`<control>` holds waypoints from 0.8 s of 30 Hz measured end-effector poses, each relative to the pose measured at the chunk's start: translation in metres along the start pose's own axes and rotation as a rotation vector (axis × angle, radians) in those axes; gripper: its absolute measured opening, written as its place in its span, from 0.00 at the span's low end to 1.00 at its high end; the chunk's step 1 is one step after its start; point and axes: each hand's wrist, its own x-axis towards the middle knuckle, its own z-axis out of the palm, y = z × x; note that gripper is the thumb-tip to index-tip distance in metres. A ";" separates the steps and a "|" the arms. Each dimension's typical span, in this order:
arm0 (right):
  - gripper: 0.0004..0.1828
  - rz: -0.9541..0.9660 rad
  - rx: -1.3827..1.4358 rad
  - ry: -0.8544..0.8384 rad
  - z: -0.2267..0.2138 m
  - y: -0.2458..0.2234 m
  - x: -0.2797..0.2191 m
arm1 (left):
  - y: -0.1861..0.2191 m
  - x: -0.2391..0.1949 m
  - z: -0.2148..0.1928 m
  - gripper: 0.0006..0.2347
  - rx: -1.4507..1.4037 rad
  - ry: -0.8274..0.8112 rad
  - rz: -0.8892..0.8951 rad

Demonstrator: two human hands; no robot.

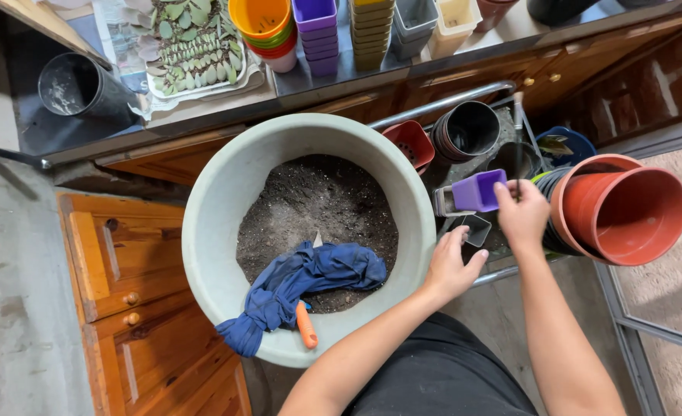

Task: The person cleans the inside of small square plant pots using a brush and a cloth. They scrub the interior of a purple pot and a grey pot over a large basin filled with soil, then wipe them with a blue cloth before placing them on a nearby shelf.

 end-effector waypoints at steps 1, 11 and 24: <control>0.09 -0.003 0.000 -0.003 -0.024 -0.029 -0.002 | 0.019 -0.007 -0.013 0.27 -0.002 0.004 -0.001; 0.08 -0.007 0.203 -0.426 -0.100 -0.183 -0.063 | 0.093 -0.047 -0.121 0.33 0.283 0.413 0.623; 0.20 -0.058 0.509 -0.647 -0.164 -0.299 -0.064 | 0.059 -0.117 -0.236 0.31 0.243 0.904 0.327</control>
